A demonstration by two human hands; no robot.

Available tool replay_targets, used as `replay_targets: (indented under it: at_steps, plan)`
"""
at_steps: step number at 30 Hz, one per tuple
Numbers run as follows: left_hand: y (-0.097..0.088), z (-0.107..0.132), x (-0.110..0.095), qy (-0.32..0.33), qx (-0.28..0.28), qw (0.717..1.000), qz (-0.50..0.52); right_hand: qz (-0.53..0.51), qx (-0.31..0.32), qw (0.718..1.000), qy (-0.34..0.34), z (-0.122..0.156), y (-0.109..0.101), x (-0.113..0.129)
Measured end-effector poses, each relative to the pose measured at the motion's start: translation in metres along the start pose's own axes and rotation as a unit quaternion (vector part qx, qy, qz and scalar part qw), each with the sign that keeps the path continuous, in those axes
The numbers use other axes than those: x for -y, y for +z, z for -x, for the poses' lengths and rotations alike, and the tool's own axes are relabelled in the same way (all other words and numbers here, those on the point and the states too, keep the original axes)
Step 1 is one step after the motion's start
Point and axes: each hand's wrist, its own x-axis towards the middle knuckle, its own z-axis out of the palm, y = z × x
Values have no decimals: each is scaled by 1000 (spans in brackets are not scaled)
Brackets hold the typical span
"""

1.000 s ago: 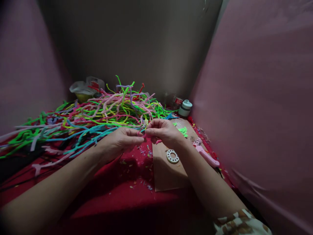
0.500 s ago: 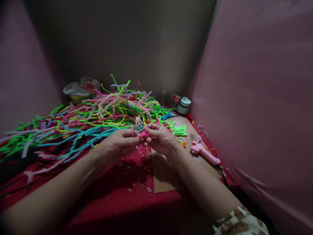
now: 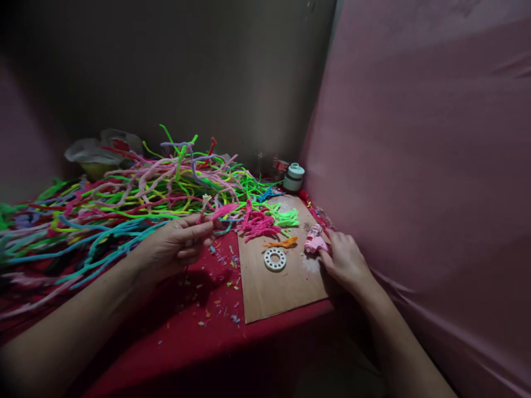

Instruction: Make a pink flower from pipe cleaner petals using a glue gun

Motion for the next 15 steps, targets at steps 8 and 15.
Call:
replay_targets:
  at_steps: [8,15]
  plan:
    - [-1,-3,2,14,5,1000,20,84,-5,996,-26,10,24,-8]
    - [-4,-6,5,7,-5,1000,10,-107,-98,989,27,11,12,-14]
